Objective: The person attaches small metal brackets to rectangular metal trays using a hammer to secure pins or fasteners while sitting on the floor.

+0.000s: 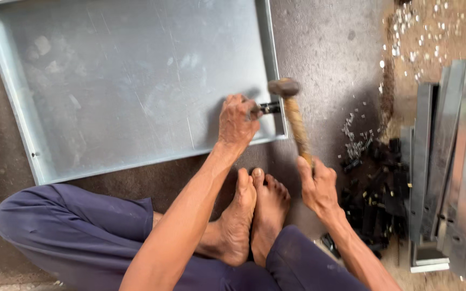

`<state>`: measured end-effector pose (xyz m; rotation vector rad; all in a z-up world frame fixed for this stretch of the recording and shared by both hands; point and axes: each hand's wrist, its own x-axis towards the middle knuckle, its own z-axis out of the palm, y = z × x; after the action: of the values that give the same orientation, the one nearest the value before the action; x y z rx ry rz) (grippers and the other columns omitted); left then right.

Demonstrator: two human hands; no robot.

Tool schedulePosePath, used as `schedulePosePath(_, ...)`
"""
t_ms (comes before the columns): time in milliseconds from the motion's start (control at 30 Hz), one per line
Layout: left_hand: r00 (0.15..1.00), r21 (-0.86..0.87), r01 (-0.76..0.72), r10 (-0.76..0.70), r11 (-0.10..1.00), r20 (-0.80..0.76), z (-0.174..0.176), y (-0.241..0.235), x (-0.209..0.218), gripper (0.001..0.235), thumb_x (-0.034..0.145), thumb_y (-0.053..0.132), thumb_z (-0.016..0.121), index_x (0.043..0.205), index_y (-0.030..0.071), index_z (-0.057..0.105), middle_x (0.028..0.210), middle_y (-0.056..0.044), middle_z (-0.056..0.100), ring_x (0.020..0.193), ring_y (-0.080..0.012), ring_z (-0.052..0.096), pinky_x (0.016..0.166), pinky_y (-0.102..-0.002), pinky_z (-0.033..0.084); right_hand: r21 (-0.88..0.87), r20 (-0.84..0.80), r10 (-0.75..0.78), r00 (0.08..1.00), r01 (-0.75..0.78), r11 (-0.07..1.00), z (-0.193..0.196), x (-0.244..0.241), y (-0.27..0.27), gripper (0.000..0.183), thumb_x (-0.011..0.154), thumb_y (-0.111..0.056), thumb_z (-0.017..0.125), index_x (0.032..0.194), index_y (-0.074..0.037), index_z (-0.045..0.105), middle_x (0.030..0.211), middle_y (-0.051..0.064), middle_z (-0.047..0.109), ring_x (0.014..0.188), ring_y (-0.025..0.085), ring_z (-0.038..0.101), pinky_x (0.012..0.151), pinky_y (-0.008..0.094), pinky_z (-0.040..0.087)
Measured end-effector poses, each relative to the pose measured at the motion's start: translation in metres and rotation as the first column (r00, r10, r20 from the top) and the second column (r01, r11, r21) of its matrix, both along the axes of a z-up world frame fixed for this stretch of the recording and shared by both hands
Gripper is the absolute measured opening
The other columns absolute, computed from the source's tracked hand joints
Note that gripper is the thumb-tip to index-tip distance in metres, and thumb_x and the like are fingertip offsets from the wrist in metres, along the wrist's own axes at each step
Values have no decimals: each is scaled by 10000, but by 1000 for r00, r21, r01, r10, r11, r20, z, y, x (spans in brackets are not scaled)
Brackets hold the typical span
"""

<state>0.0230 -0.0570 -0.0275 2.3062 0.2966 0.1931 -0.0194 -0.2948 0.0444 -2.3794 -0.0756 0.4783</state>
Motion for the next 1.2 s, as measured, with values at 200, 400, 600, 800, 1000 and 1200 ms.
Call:
schedulePosePath(200, 999, 15, 33, -33, 999, 7, -9, -2, -3, 81, 825, 126, 794, 886, 78, 769, 870, -73, 667, 856, -202, 566, 817, -362, 497, -52, 41, 79, 996, -77, 996, -2, -4, -6, 448, 1040, -384, 585, 908, 41, 640, 611, 172, 519, 514, 194, 536, 523, 407, 442)
schedulePosePath(400, 1000, -32, 6, -5, 999, 10, 14, 3, -4, 102, 832, 124, 802, 915, 71, 780, 900, -91, 670, 886, -238, 584, 830, -382, 508, -26, 102, -77, 992, 80, 996, 6, 27, 19, 371, 991, -364, 672, 912, -3, 688, 587, 141, 595, 536, 214, 561, 520, 379, 455)
schedulePosePath(600, 1000, -69, -8, 9, 998, 13, 21, 5, -4, 151, 829, 167, 809, 946, 74, 789, 907, -89, 679, 921, -256, 592, 853, -384, 510, 212, 73, -81, 994, 64, 975, -7, 81, 55, 377, 814, -303, 879, 968, 3, 722, 768, 27, 710, 659, 82, 639, 592, 267, 538)
schedulePosePath(800, 1000, -88, 4, -3, 996, 8, 23, 9, -3, 154, 828, 160, 820, 952, 72, 795, 905, -89, 675, 910, -248, 591, 854, -388, 505, 224, -16, -102, 995, 103, 969, -15, 85, 59, 339, 838, -288, 872, 903, -4, 700, 707, 19, 630, 608, 88, 543, 535, 275, 475)
schedulePosePath(1000, 1000, -106, 1, -2, 994, -9, 20, 7, -4, 158, 831, 171, 812, 960, 82, 794, 893, -67, 673, 904, -228, 588, 848, -371, 512, 250, 17, -99, 995, 91, 964, -18, 86, 58, 343, 860, -305, 856, 905, -7, 692, 712, -6, 637, 620, 74, 544, 543, 258, 471)
schedulePosePath(1200, 999, -77, 14, -16, 997, -35, 15, 8, -3, 155, 844, 178, 815, 969, 89, 793, 877, -66, 665, 882, -230, 579, 845, -374, 502, 125, -95, -199, 975, 210, 970, -25, 92, 51, 387, 952, -433, 706, 946, -47, 717, 714, 47, 660, 565, 140, 582, 490, 329, 475)
